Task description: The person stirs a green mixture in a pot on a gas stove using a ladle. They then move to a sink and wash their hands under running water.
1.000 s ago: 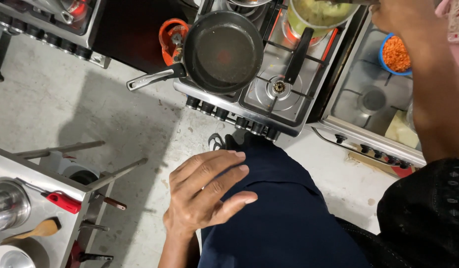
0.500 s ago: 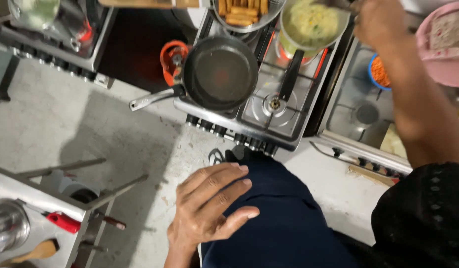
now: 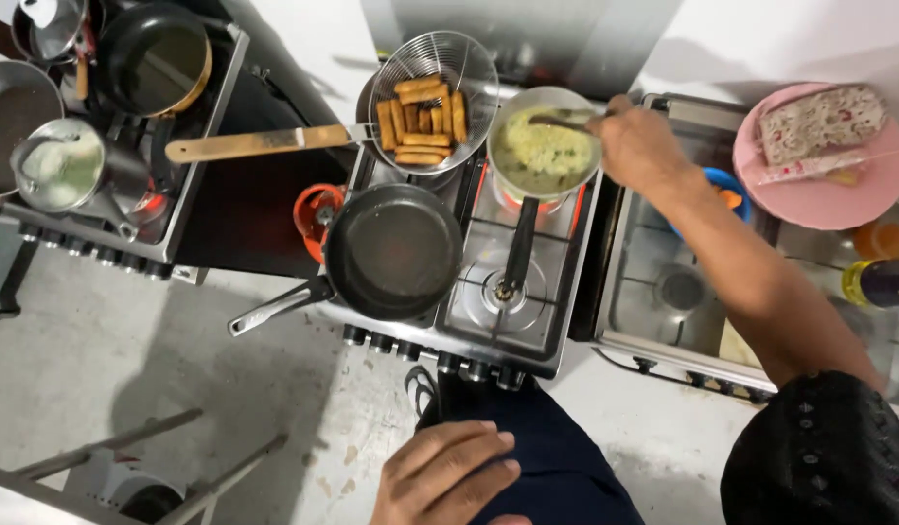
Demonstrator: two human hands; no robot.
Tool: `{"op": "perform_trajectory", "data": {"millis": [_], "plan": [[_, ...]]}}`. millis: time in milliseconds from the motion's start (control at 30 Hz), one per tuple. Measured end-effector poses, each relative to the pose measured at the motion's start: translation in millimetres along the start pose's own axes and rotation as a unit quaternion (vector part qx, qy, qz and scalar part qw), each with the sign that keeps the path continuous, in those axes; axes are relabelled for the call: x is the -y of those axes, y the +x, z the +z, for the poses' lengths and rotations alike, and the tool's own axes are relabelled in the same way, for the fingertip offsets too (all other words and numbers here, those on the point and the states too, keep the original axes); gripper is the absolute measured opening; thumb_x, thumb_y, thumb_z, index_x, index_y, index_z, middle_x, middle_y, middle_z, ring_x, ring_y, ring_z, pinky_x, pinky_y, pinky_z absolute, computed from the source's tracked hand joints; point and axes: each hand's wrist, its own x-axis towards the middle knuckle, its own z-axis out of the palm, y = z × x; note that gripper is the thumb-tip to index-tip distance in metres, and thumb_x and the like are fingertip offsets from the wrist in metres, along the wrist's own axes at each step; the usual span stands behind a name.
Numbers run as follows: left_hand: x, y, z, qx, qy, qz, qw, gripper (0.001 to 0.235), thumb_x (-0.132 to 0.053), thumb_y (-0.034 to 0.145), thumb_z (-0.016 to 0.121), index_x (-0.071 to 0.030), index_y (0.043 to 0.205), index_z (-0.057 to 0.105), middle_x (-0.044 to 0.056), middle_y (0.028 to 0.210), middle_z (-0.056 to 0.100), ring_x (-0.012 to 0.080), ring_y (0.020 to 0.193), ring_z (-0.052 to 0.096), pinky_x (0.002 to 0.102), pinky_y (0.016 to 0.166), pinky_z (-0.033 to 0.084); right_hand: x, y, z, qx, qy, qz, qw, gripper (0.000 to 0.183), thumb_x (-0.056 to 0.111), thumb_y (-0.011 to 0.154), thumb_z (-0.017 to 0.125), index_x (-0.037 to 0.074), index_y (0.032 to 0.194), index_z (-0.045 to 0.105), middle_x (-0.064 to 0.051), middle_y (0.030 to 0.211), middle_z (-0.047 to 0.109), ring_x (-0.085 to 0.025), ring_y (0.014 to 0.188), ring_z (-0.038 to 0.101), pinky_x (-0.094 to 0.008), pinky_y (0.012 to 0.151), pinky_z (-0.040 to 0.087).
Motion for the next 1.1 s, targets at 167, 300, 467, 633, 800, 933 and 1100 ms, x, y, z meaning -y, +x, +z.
{"op": "perform_trajectory", "data": {"millis": [167, 300, 467, 633, 800, 933, 1100], "plan": [[20.2, -0.9, 25.4, -0.009, 0.018, 0.022, 1.0, 0.021, -0.022, 0.085, 0.079, -0.01, 0.101, 0.076, 0.005, 0.113, 0.077, 0.0246, 0.11, 0.076, 0.039, 0.093, 0.066, 4.5, 8.9, -4.4, 0.035, 0.083, -0.003, 0.996, 0.042, 0.003, 0.08, 0.067, 0.011, 0.12, 0.078, -0.022, 0.111, 0.067, -0.041, 0.093, 0.07, -0.05, 0.078, 0.057], [24.1, 7.0, 34.4, -0.006, 0.038, 0.013, 0.999, 0.012, -0.017, 0.085, 0.077, -0.012, 0.096, 0.076, 0.002, 0.11, 0.077, 0.0218, 0.11, 0.076, 0.038, 0.091, 0.061, -6.0, 12.7, 8.5, 0.094, 0.132, -0.012, 0.987, 0.046, -0.004, 0.081, 0.062, 0.01, 0.122, 0.077, -0.02, 0.112, 0.067, -0.04, 0.099, 0.068, -0.048, 0.09, 0.057], [31.3, 6.4, 45.2, 0.02, 0.043, -0.016, 0.999, 0.01, -0.02, 0.085, 0.076, -0.015, 0.094, 0.078, -0.001, 0.109, 0.078, 0.0196, 0.113, 0.074, 0.036, 0.092, 0.06, 3.6, 20.6, -18.9, 0.155, 0.152, -0.023, 0.976, 0.041, -0.001, 0.079, 0.066, 0.01, 0.118, 0.076, -0.017, 0.111, 0.067, -0.039, 0.104, 0.066, -0.047, 0.09, 0.054], [39.6, 3.2, 59.3, 0.013, 0.042, -0.053, 0.998, 0.006, -0.021, 0.091, 0.076, -0.02, 0.095, 0.08, -0.005, 0.108, 0.079, 0.0155, 0.114, 0.073, 0.035, 0.093, 0.059, 3.4, 23.5, -32.7, 0.207, 0.167, -0.05, 0.963, 0.048, -0.006, 0.076, 0.063, 0.012, 0.119, 0.076, -0.016, 0.11, 0.067, -0.037, 0.106, 0.065, -0.045, 0.094, 0.053], [45.4, 6.9, 59.9, 0.021, 0.044, -0.055, 0.997, 0.006, -0.02, 0.092, 0.075, -0.022, 0.095, 0.08, -0.007, 0.11, 0.078, 0.0136, 0.116, 0.072, 0.033, 0.092, 0.059, -2.8, 21.1, -41.3, 0.251, 0.1, -0.072, 0.96, 0.055, -0.011, 0.073, 0.058, 0.015, 0.117, 0.078, -0.014, 0.114, 0.068, -0.035, 0.109, 0.066, -0.044, 0.094, 0.054], [49.0, 10.2, 63.0, 0.02, 0.06, -0.039, 0.997, 0.006, -0.021, 0.091, 0.076, -0.022, 0.096, 0.079, -0.007, 0.11, 0.077, 0.0134, 0.115, 0.072, 0.032, 0.091, 0.059, -2.1, 24.1, -61.1, 0.293, 0.038, -0.069, 0.953, 0.061, -0.009, 0.071, 0.06, 0.02, 0.122, 0.075, -0.016, 0.116, 0.066, -0.034, 0.104, 0.068, -0.045, 0.089, 0.055], [49.4, 15.6, 64.2, 0.015, 0.066, -0.028, 0.997, 0.007, -0.021, 0.09, 0.077, -0.021, 0.097, 0.078, -0.007, 0.111, 0.077, 0.0145, 0.114, 0.072, 0.032, 0.09, 0.059, -6.4, 20.4, -75.9, 0.245, -0.078, -0.091, 0.962, 0.018, 0.002, 0.077, 0.067, 0.01, 0.087, 0.079, -0.012, 0.107, 0.069, -0.03, 0.097, 0.071, -0.046, 0.086, 0.054]]}}
